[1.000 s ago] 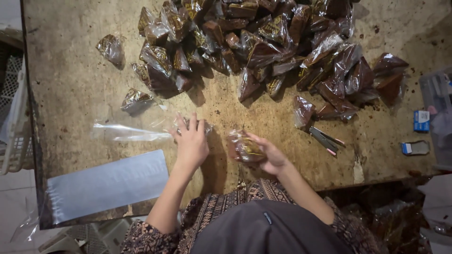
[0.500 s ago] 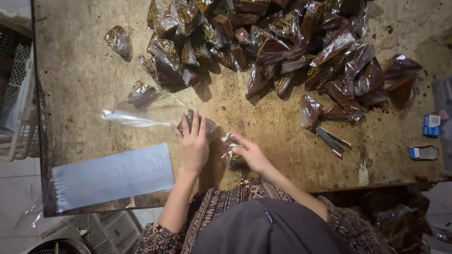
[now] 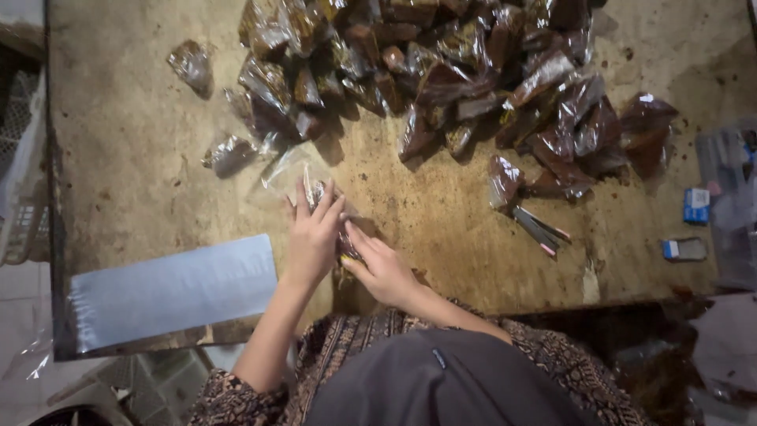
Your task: Packing individually wrapped triangular cakes into larger plastic bags and sealing them with a stapler
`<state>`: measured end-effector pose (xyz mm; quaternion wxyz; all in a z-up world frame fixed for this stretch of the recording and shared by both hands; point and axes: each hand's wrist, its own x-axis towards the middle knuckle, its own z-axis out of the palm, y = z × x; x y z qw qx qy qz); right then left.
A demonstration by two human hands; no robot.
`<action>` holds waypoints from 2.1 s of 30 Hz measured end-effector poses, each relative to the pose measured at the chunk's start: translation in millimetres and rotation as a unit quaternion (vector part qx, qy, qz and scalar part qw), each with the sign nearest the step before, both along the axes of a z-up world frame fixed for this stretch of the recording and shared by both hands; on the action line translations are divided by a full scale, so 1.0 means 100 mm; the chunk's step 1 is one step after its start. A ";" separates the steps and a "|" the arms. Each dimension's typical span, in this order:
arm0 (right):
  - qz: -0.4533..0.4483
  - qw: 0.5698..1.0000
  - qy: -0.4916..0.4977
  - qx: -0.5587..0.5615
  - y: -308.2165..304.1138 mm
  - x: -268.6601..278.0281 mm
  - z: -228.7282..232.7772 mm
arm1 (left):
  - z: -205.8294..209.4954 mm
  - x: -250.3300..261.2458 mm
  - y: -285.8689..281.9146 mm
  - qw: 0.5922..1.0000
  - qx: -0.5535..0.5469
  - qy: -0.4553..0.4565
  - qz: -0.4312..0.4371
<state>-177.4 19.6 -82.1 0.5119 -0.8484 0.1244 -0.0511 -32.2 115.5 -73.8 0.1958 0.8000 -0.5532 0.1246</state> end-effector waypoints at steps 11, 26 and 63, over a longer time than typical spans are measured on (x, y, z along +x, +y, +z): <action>-0.059 0.998 0.000 0.011 -0.14 -0.01 0.26 | -0.18 -0.53 0.01 0.994 0.007 0.045 -0.103; -0.279 0.755 -0.021 0.593 -0.16 -0.19 -0.31 | -0.96 -0.99 0.13 0.997 -0.035 0.027 0.063; -0.102 0.986 0.027 -0.131 -2.48 0.31 0.46 | -0.31 0.38 -2.10 0.920 -0.084 0.379 0.043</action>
